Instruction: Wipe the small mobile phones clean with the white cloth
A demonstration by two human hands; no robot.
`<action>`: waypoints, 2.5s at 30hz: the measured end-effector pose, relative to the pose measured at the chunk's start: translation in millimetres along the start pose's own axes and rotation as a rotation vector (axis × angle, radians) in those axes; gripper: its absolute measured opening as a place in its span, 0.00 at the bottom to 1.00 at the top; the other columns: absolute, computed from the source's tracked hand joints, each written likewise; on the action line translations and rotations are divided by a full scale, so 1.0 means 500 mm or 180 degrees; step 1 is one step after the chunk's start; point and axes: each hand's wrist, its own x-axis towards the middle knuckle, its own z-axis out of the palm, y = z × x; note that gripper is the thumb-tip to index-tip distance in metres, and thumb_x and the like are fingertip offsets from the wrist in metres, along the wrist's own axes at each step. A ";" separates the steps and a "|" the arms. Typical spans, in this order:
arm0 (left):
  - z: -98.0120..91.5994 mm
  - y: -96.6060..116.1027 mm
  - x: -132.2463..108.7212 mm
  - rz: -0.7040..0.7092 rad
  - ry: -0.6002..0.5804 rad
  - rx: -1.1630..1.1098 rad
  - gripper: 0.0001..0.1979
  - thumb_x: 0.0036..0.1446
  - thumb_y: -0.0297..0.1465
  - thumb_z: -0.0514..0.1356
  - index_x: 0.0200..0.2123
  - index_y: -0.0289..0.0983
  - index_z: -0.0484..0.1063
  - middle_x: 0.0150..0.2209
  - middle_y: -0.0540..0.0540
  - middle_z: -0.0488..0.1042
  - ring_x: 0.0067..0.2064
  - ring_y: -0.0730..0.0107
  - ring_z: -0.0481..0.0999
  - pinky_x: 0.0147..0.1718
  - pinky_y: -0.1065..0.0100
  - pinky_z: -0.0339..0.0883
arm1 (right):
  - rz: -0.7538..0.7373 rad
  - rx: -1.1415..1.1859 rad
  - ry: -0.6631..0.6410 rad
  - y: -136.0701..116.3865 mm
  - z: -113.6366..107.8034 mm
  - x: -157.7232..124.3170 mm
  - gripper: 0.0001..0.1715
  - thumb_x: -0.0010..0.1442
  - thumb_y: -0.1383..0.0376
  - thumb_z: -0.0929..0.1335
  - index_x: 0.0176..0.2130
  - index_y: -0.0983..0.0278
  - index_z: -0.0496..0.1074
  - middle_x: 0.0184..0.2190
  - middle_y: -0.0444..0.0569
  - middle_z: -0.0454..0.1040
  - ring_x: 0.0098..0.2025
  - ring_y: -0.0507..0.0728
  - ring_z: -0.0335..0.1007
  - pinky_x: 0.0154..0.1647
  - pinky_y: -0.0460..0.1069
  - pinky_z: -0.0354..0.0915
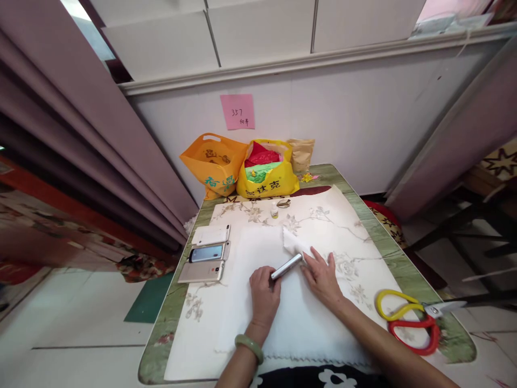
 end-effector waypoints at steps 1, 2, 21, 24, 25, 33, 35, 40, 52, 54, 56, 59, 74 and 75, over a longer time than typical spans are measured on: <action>-0.001 0.001 0.001 0.0014 -0.0010 0.0030 0.05 0.54 0.26 0.58 0.35 0.39 0.68 0.35 0.48 0.72 0.40 0.62 0.70 0.43 0.61 0.62 | 0.0063 0.0068 -0.0017 0.001 -0.003 0.003 0.21 0.66 0.62 0.59 0.57 0.55 0.66 0.51 0.49 0.75 0.63 0.66 0.58 0.61 0.77 0.33; -0.002 0.002 0.001 0.0027 -0.0021 0.0048 0.05 0.54 0.26 0.58 0.35 0.39 0.68 0.35 0.48 0.73 0.40 0.62 0.70 0.43 0.61 0.62 | 0.0140 0.0139 -0.0015 -0.001 -0.007 0.007 0.20 0.67 0.61 0.59 0.56 0.54 0.68 0.50 0.48 0.76 0.62 0.66 0.60 0.61 0.78 0.34; 0.002 -0.004 -0.001 0.0023 -0.0067 0.0065 0.04 0.55 0.28 0.58 0.35 0.39 0.71 0.33 0.47 0.73 0.38 0.62 0.71 0.41 0.60 0.63 | -0.1268 -0.0641 0.0086 -0.107 -0.024 -0.007 0.32 0.67 0.72 0.57 0.67 0.56 0.50 0.61 0.47 0.65 0.65 0.59 0.56 0.66 0.71 0.25; 0.000 0.000 0.000 0.0045 -0.0100 0.0068 0.07 0.54 0.27 0.59 0.37 0.40 0.72 0.35 0.47 0.74 0.40 0.62 0.71 0.43 0.59 0.63 | -0.1116 -0.0735 0.0054 -0.073 -0.035 -0.008 0.36 0.65 0.74 0.56 0.68 0.55 0.47 0.62 0.48 0.62 0.66 0.60 0.53 0.66 0.72 0.25; 0.000 0.000 0.000 0.0047 -0.0097 0.0077 0.07 0.54 0.27 0.59 0.37 0.41 0.72 0.35 0.47 0.74 0.40 0.61 0.72 0.43 0.59 0.63 | -0.1088 -0.0744 0.0047 -0.065 -0.036 -0.009 0.36 0.65 0.74 0.56 0.68 0.55 0.46 0.63 0.47 0.62 0.66 0.60 0.53 0.66 0.72 0.26; -0.006 0.007 0.001 0.0140 -0.0155 0.0195 0.06 0.53 0.32 0.63 0.37 0.41 0.73 0.35 0.47 0.74 0.40 0.61 0.72 0.43 0.60 0.62 | -0.0787 -0.0497 0.0084 -0.043 -0.018 -0.010 0.36 0.65 0.73 0.55 0.69 0.57 0.44 0.65 0.51 0.59 0.65 0.58 0.56 0.67 0.66 0.39; -0.010 0.012 0.001 0.0183 -0.0145 0.0229 0.09 0.52 0.36 0.65 0.37 0.41 0.73 0.35 0.47 0.74 0.41 0.61 0.72 0.44 0.60 0.62 | -0.0766 -0.0468 0.0086 -0.036 -0.019 -0.011 0.34 0.65 0.72 0.56 0.68 0.57 0.48 0.64 0.50 0.60 0.64 0.58 0.57 0.67 0.66 0.38; -0.012 0.020 -0.001 0.0229 -0.0264 0.0243 0.11 0.54 0.38 0.63 0.39 0.40 0.71 0.37 0.46 0.74 0.43 0.61 0.71 0.46 0.59 0.60 | -0.0779 -0.0522 0.0119 -0.012 -0.027 -0.018 0.28 0.64 0.71 0.59 0.62 0.55 0.61 0.58 0.47 0.69 0.62 0.59 0.60 0.67 0.68 0.34; 0.008 0.013 -0.004 0.0101 -0.0066 0.0703 0.20 0.49 0.40 0.66 0.44 0.38 0.68 0.41 0.45 0.73 0.46 0.57 0.69 0.49 0.54 0.58 | -0.0465 -0.0498 -0.0175 0.020 -0.055 0.001 0.22 0.66 0.67 0.59 0.56 0.55 0.68 0.53 0.48 0.74 0.59 0.62 0.66 0.64 0.72 0.39; 0.011 0.014 -0.003 -0.0055 -0.0056 0.0743 0.20 0.50 0.39 0.65 0.44 0.38 0.68 0.41 0.45 0.72 0.46 0.57 0.68 0.49 0.54 0.58 | -0.0505 -0.0525 -0.0040 -0.004 -0.045 -0.003 0.20 0.66 0.66 0.60 0.55 0.56 0.70 0.53 0.48 0.74 0.61 0.63 0.63 0.64 0.71 0.39; 0.013 0.012 -0.002 -0.0110 -0.0119 0.0707 0.18 0.51 0.36 0.64 0.44 0.38 0.67 0.41 0.45 0.71 0.47 0.57 0.68 0.50 0.54 0.59 | -0.0709 -0.0503 -0.0021 -0.043 -0.028 -0.013 0.21 0.66 0.67 0.60 0.56 0.57 0.70 0.55 0.48 0.72 0.63 0.64 0.58 0.65 0.71 0.36; 0.016 0.003 -0.004 -0.0105 -0.0157 0.0607 0.14 0.53 0.28 0.59 0.45 0.38 0.67 0.43 0.44 0.72 0.48 0.57 0.68 0.51 0.55 0.59 | -0.1197 -0.0354 -0.0313 -0.103 -0.001 -0.032 0.26 0.64 0.72 0.59 0.60 0.57 0.65 0.58 0.47 0.69 0.64 0.60 0.56 0.67 0.69 0.30; 0.011 -0.004 -0.005 -0.0143 -0.0139 0.0363 0.31 0.49 0.34 0.63 0.56 0.36 0.59 0.42 0.44 0.71 0.47 0.56 0.69 0.51 0.51 0.59 | -0.0425 -0.0951 -0.0491 -0.081 -0.018 -0.005 0.39 0.56 0.72 0.62 0.66 0.61 0.55 0.64 0.48 0.59 0.70 0.67 0.39 0.65 0.72 0.22; 0.012 -0.006 -0.006 -0.0141 -0.0125 0.0371 0.30 0.49 0.32 0.62 0.56 0.36 0.60 0.43 0.43 0.71 0.47 0.56 0.69 0.51 0.51 0.60 | -0.0608 -0.0885 -0.0562 -0.094 -0.010 -0.013 0.38 0.57 0.72 0.61 0.66 0.60 0.55 0.65 0.47 0.59 0.70 0.66 0.39 0.65 0.72 0.22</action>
